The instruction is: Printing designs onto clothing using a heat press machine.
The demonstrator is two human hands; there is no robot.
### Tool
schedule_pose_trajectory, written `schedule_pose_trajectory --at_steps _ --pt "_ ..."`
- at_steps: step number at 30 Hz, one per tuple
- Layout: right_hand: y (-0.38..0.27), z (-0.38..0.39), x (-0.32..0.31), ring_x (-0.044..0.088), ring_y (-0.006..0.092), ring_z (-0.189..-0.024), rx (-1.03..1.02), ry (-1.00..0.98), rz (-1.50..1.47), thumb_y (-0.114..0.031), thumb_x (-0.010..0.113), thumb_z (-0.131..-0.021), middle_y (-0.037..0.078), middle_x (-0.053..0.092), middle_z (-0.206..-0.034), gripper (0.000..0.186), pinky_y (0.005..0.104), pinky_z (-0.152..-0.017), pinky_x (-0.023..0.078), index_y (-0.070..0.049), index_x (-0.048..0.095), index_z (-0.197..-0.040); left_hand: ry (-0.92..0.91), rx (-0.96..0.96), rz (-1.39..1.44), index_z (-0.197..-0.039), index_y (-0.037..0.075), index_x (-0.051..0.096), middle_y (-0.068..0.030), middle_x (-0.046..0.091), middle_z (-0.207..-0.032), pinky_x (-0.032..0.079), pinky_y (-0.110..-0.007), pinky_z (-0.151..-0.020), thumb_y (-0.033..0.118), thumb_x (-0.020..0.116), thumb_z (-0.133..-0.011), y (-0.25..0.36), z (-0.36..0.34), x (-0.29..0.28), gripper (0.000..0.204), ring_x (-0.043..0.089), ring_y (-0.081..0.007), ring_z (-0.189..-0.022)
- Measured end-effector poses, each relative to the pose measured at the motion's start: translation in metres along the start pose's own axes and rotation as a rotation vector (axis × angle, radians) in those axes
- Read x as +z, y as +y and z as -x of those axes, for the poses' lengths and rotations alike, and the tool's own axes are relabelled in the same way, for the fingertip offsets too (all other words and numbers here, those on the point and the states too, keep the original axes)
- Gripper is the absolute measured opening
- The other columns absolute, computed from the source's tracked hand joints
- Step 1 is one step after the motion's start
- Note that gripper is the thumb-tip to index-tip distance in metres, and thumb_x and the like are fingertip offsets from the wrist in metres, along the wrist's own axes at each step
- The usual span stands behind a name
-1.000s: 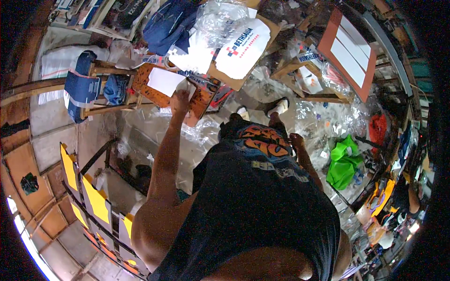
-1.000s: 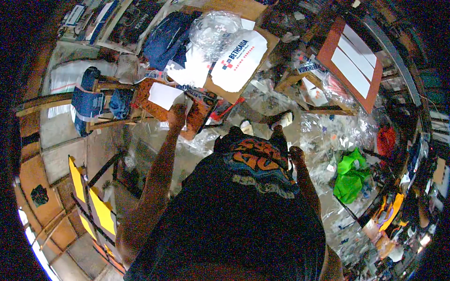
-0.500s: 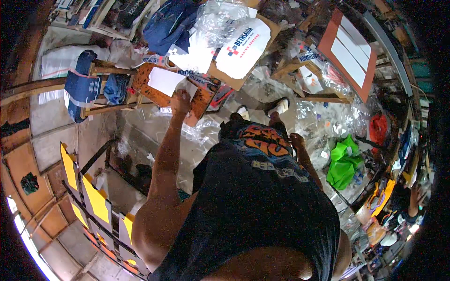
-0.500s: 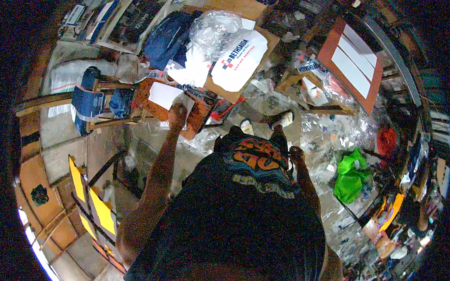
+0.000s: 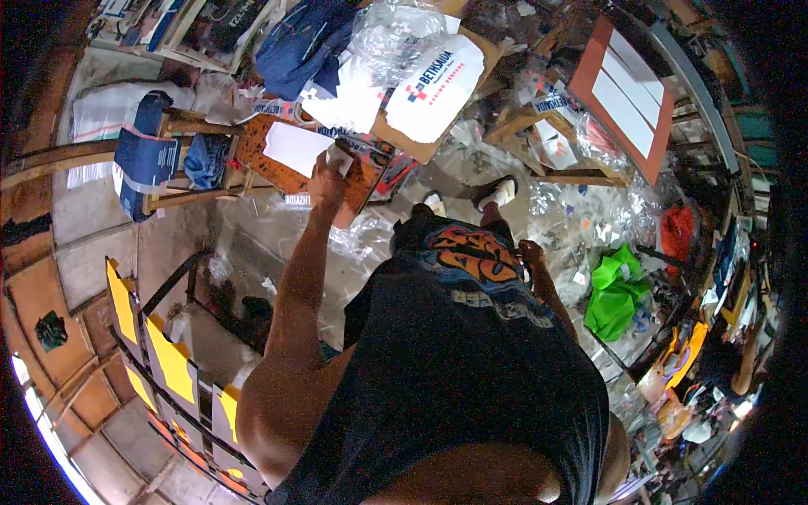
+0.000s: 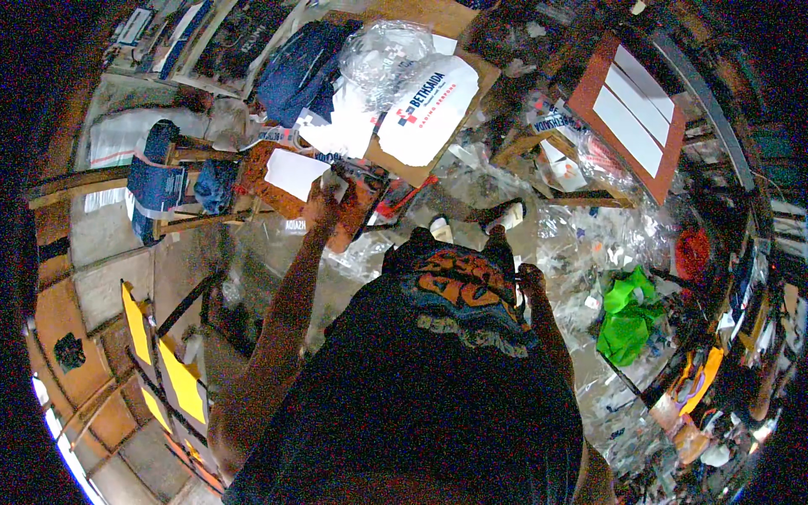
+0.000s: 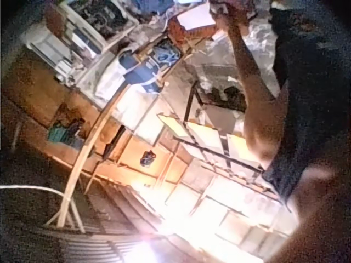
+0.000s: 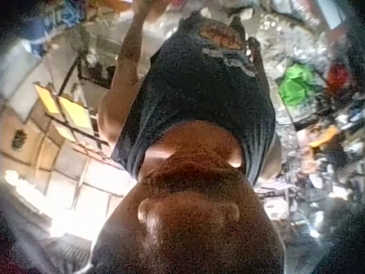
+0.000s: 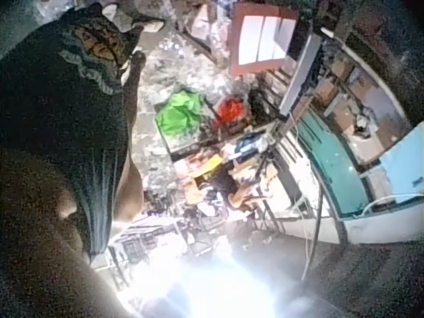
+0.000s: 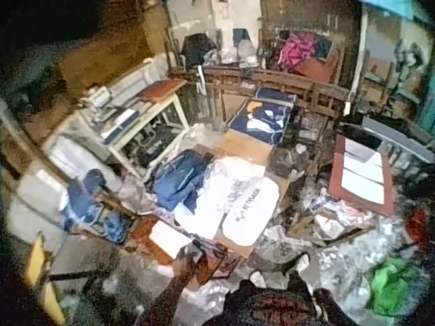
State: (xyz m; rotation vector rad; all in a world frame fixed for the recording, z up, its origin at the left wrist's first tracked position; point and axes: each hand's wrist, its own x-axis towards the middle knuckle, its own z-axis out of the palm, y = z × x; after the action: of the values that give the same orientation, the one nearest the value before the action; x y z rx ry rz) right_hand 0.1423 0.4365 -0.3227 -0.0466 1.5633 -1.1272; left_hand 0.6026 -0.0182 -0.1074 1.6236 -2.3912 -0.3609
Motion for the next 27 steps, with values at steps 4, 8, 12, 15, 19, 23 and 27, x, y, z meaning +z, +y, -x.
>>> schedule_pose_trajectory --at_steps 4,8,12,15,19,23,27 --pt "-0.011 0.008 0.010 0.075 0.0267 -0.084 -0.151 -0.230 -0.242 -0.003 0.058 -0.096 0.009 0.068 -0.096 0.022 0.0362 -0.068 0.060 0.000 0.062 -0.117 -0.090 -0.092 0.007 -0.113 0.008 0.072 -0.0149 0.058 -0.133 0.055 -0.048 -0.093 0.020 0.067 -0.090 0.033 0.009 -0.044 0.026 0.060 -0.0380 -0.118" --pt "-0.010 0.000 -0.001 0.074 0.0287 -0.093 -0.057 -0.068 0.177 -0.007 0.060 -0.097 0.008 0.066 -0.096 0.019 0.0397 -0.074 0.061 0.000 0.062 -0.115 0.031 0.032 0.147 -0.108 0.004 0.072 -0.0171 0.063 -0.123 0.054 -0.049 -0.093 0.022 0.063 -0.093 -0.003 0.004 0.003 0.025 0.062 -0.0387 -0.111" --pt "-0.022 0.009 0.022 0.071 0.0305 -0.094 0.007 -0.157 -0.004 -0.022 0.061 -0.100 0.006 0.064 -0.092 0.021 0.0443 -0.074 0.059 -0.002 0.060 -0.108 0.072 -0.025 0.072 -0.098 0.004 0.071 -0.0183 0.067 -0.113 0.054 -0.049 -0.088 0.019 0.058 -0.094 -0.020 -0.001 0.024 0.020 0.064 -0.0390 -0.104" --pt "-0.026 0.015 0.012 0.071 0.0297 -0.088 -0.017 -0.085 0.074 -0.029 0.060 -0.101 0.006 0.065 -0.092 0.026 0.0432 -0.068 0.057 -0.004 0.061 -0.105 0.056 0.026 -0.138 -0.095 0.004 0.069 -0.0195 0.068 -0.106 0.055 -0.049 -0.084 0.019 0.059 -0.093 -0.063 0.000 0.054 0.018 0.066 -0.0393 -0.097" --pt "-0.007 0.010 0.001 0.072 0.0280 -0.083 -0.026 -0.123 -0.076 -0.029 0.060 -0.102 0.008 0.068 -0.094 0.028 0.0394 -0.066 0.057 -0.003 0.064 -0.113 0.008 0.144 -0.259 -0.095 0.006 0.069 -0.0200 0.069 -0.098 0.055 -0.049 -0.079 0.019 0.063 -0.092 -0.062 -0.004 0.054 0.015 0.067 -0.0397 -0.092" --pt "0.003 0.007 -0.005 0.073 0.0273 -0.084 -0.101 -0.071 0.136 -0.029 0.059 -0.103 0.010 0.070 -0.094 0.032 0.0388 -0.069 0.059 -0.002 0.065 -0.120 0.095 0.066 0.112 -0.095 0.008 0.069 -0.0183 0.070 -0.091 0.055 -0.050 -0.076 0.021 0.068 -0.091 -0.060 -0.002 0.057 0.014 0.068 -0.0396 -0.088" --pt "-0.025 0.006 0.025 0.074 0.0274 -0.085 -0.170 -0.055 0.339 -0.028 0.060 -0.102 0.014 0.072 -0.099 0.035 0.0402 -0.070 0.061 0.000 0.063 -0.124 0.351 0.182 0.077 -0.095 0.010 0.069 -0.0169 0.071 -0.090 0.055 -0.051 -0.074 0.024 0.068 -0.092 -0.122 0.009 0.098 0.015 0.068 -0.0409 -0.084"
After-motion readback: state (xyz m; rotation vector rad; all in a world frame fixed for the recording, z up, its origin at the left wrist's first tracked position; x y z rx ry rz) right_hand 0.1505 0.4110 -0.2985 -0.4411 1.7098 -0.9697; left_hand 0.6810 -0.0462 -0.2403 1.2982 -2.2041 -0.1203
